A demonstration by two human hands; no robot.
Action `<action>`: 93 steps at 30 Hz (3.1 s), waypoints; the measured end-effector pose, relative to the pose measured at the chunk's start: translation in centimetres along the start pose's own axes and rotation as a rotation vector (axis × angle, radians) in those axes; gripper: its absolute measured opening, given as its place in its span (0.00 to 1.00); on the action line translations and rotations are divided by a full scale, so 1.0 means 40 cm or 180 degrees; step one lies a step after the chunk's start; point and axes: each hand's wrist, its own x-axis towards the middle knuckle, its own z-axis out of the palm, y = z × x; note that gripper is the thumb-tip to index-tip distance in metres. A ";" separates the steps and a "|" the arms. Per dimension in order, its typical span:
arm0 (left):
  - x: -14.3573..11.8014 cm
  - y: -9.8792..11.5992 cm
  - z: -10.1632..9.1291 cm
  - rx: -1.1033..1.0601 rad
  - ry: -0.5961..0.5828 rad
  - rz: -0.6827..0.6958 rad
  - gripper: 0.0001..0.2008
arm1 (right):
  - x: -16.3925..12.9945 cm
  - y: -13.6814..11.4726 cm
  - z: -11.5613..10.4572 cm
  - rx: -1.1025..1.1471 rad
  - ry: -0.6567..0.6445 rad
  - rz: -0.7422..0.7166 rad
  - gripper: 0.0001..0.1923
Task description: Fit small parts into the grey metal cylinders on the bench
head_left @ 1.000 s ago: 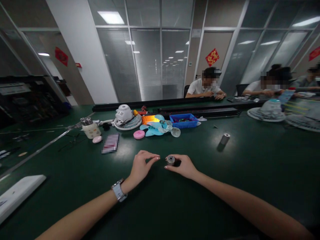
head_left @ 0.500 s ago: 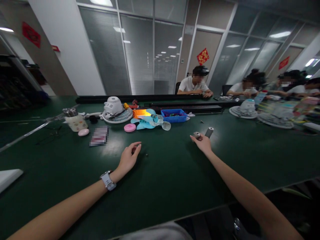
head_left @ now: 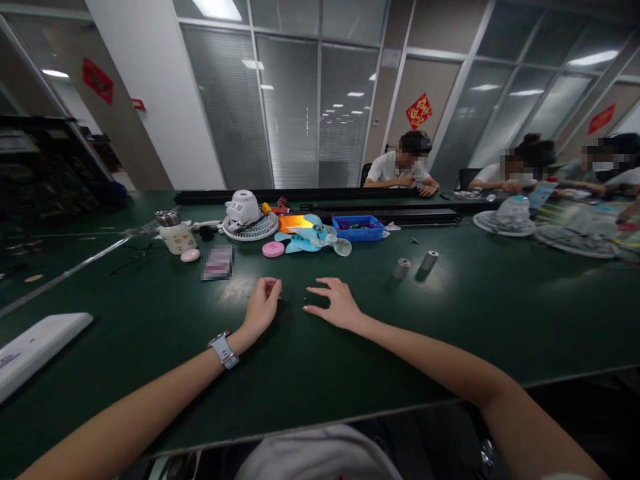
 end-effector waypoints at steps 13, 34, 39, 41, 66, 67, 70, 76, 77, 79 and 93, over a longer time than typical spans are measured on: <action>-0.010 0.005 -0.009 0.0107 -0.0150 0.0058 0.17 | 0.010 0.188 -0.137 -0.0265 0.1289 0.0117 0.13; 0.003 -0.027 -0.012 0.0177 -0.0310 0.0151 0.22 | -0.050 0.431 -0.329 -0.0288 0.1468 0.1946 0.16; 0.000 -0.015 -0.007 0.0178 -0.0221 0.0141 0.21 | -0.052 0.453 -0.334 -0.0209 0.1426 0.1919 0.17; -0.003 -0.009 -0.006 0.0188 -0.0224 0.0117 0.20 | -0.053 0.458 -0.335 -0.0175 0.1392 0.1942 0.18; -0.014 0.014 -0.013 0.0300 -0.0301 0.0185 0.20 | -0.078 0.424 -0.316 0.1096 0.0511 0.1795 0.25; -0.016 0.017 -0.011 0.0281 -0.0354 0.0210 0.22 | -0.068 0.391 -0.299 0.1057 0.0483 0.1658 0.24; -0.026 0.035 -0.001 0.0249 -0.0670 0.0444 0.25 | -0.031 0.251 -0.209 0.1022 0.0348 0.1037 0.24; -0.056 0.078 0.018 0.0360 -0.1093 0.1049 0.23 | -0.009 -0.009 -0.032 0.1495 -0.0127 0.0059 0.18; -0.058 0.081 0.020 0.0362 -0.1118 0.1122 0.21 | -0.012 -0.025 -0.021 0.1497 -0.0168 -0.0021 0.17; -0.056 0.083 0.023 0.0365 -0.1130 0.1236 0.18 | -0.021 -0.036 -0.012 0.1409 -0.0155 -0.0099 0.16; -0.009 0.082 -0.017 0.0616 -0.0699 0.1012 0.16 | -0.031 -0.023 -0.004 0.1347 -0.0052 -0.0047 0.25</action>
